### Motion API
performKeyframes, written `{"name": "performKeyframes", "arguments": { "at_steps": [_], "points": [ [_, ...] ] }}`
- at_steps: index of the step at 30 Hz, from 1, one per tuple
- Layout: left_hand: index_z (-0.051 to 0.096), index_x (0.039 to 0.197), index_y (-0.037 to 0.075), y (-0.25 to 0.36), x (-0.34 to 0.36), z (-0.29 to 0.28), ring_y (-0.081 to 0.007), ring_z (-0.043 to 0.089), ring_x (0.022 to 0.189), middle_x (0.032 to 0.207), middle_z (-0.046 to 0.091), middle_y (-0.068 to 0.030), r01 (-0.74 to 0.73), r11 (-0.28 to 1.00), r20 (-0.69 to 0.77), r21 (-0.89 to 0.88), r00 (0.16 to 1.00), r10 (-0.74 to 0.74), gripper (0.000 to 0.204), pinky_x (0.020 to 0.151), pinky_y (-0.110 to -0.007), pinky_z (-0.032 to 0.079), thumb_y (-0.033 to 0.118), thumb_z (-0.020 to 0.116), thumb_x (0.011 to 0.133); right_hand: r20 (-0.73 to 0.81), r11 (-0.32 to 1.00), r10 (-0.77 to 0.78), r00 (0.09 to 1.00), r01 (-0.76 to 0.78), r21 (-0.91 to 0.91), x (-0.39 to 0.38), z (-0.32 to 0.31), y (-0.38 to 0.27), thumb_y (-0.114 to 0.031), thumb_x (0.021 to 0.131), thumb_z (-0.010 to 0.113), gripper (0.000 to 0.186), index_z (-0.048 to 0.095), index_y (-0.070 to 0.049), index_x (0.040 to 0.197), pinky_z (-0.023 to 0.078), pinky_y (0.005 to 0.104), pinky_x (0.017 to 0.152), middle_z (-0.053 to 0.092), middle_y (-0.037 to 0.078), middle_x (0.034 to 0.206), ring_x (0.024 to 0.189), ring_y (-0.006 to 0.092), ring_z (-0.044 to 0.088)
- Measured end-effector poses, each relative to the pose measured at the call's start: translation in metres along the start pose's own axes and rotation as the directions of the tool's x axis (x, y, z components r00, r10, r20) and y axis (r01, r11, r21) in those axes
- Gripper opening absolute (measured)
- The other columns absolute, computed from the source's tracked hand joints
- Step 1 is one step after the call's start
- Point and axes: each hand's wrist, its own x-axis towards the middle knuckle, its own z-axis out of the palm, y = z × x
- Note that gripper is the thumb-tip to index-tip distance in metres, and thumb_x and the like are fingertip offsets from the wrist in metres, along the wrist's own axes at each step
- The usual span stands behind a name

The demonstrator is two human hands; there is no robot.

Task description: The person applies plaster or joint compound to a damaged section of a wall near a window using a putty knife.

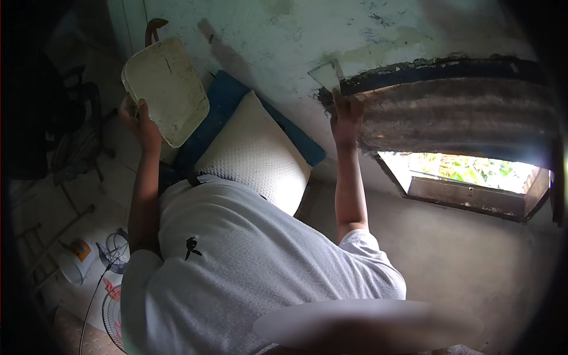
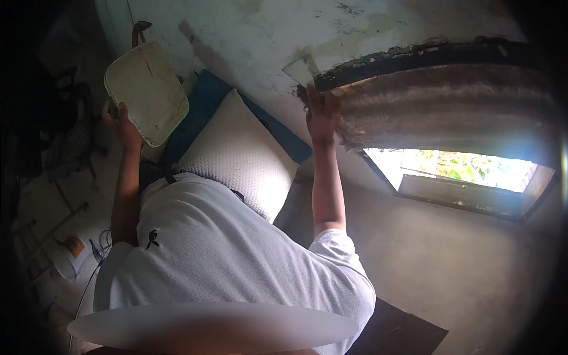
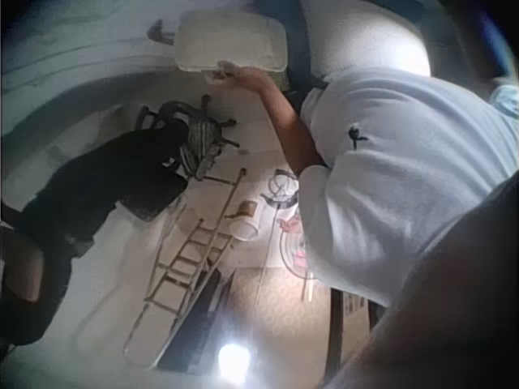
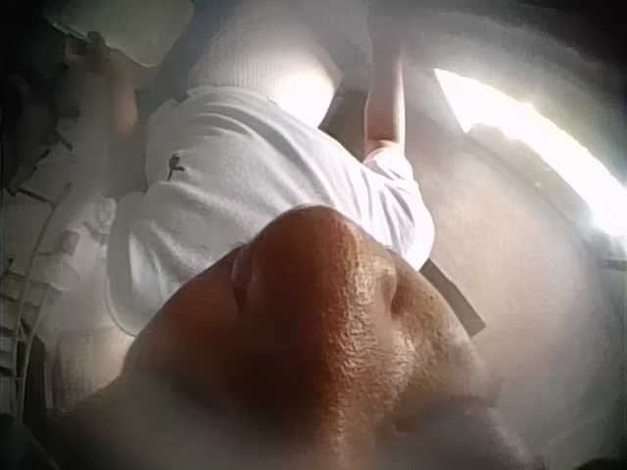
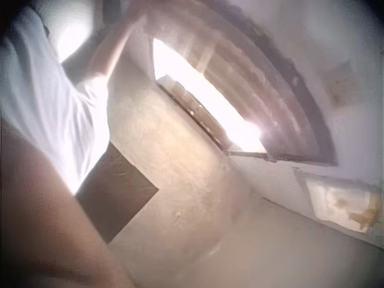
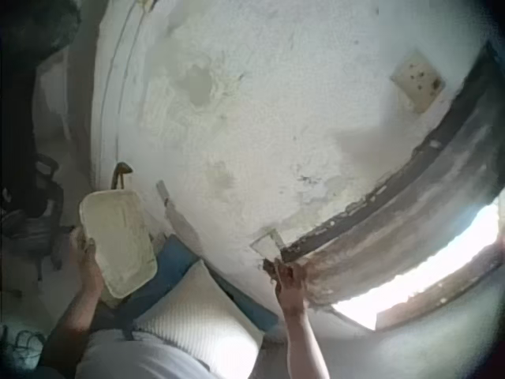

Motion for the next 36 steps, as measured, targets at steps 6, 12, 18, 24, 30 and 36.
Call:
{"name": "performKeyframes", "arguments": {
  "at_steps": [6, 12, 18, 24, 30, 36],
  "points": [
    [0.041, 0.134, -0.005, 0.01, -0.006, 0.007, -0.0297, 0.047, 0.12, 0.13, 0.046, -0.0206, 0.026, 1.0, 0.015, 0.005, 1.0, -0.027, 0.056, 0.103, -0.041, 0.037, 0.029, 0.06, 0.095, -0.046, 0.998, 0.044, 0.998, -0.046, -0.043, 0.01, 0.026, 0.005, -0.001, 0.077, 0.061, 0.052, 0.064, -0.018, 0.126, 0.046, 0.0455, 0.081, 0.054, 0.013, 0.102, 0.094, 0.0343, 0.053],
    [0.036, 0.136, -0.004, 0.011, -0.001, 0.004, -0.0281, 0.048, 0.12, 0.132, 0.046, -0.0205, 0.051, 0.995, 0.076, -0.086, 0.996, -0.044, 0.054, 0.104, -0.041, 0.037, 0.025, 0.058, 0.097, 0.028, 0.988, 0.124, 0.992, -0.121, -0.093, -0.034, 0.004, -0.008, -0.001, 0.076, 0.061, 0.052, 0.064, -0.015, 0.126, 0.046, 0.047, 0.082, 0.052, 0.013, 0.1, 0.094, 0.0327, 0.053],
    [0.033, 0.136, -0.003, 0.02, -0.008, 0.02, -0.0278, 0.048, 0.121, 0.133, 0.045, -0.0208, 0.171, 0.975, 0.168, -0.144, 0.975, -0.146, 0.051, 0.104, -0.041, 0.036, 0.022, 0.055, 0.098, 0.061, 0.838, 0.237, 0.969, -0.236, 0.492, -0.049, -0.032, -0.096, 0.005, 0.073, 0.062, 0.051, 0.069, -0.015, 0.119, 0.05, 0.0408, 0.075, 0.057, 0.012, 0.092, 0.088, 0.0288, 0.057],
    [0.041, 0.135, -0.002, 0.006, -0.006, 0.04, -0.0254, 0.052, 0.116, 0.129, 0.048, -0.0174, 0.22, 0.955, 0.199, -0.198, 0.963, -0.18, 0.05, 0.1, -0.039, 0.042, 0.026, 0.058, 0.097, 0.321, 0.525, 0.163, 0.933, -0.358, 0.772, -0.032, -0.037, -0.217, 0.002, 0.074, 0.066, 0.039, 0.072, -0.013, 0.11, 0.053, 0.0386, 0.07, 0.061, 0.011, 0.089, 0.08, 0.0284, 0.063],
    [0.031, 0.139, 0.005, 0.034, 0.013, 0.039, -0.0322, 0.05, 0.121, 0.132, 0.042, -0.0201, 0.406, 0.839, 0.278, -0.363, 0.906, -0.318, 0.053, 0.099, -0.047, 0.045, 0.027, 0.055, 0.098, 0.39, 0.502, 0.177, 0.904, -0.424, 0.754, -0.036, -0.053, -0.231, 0.002, 0.081, 0.065, 0.03, 0.072, -0.007, 0.108, 0.051, 0.033, 0.065, 0.063, 0.01, 0.083, 0.073, 0.0209, 0.063],
    [0.03, 0.14, 0.006, 0.039, 0.028, 0.012, -0.0344, 0.05, 0.123, 0.136, 0.04, -0.0213, 0.374, 0.846, 0.334, -0.38, 0.908, -0.252, 0.057, 0.098, -0.05, 0.048, 0.032, 0.057, 0.098, 0.666, -0.393, 0.258, 0.7, -0.553, 0.734, -0.061, -0.054, -0.229, -0.008, 0.096, 0.059, 0.026, 0.063, -0.011, 0.122, 0.04, 0.0237, 0.052, 0.06, 0.004, 0.083, 0.064, 0.0083, 0.049]
  ]
}}
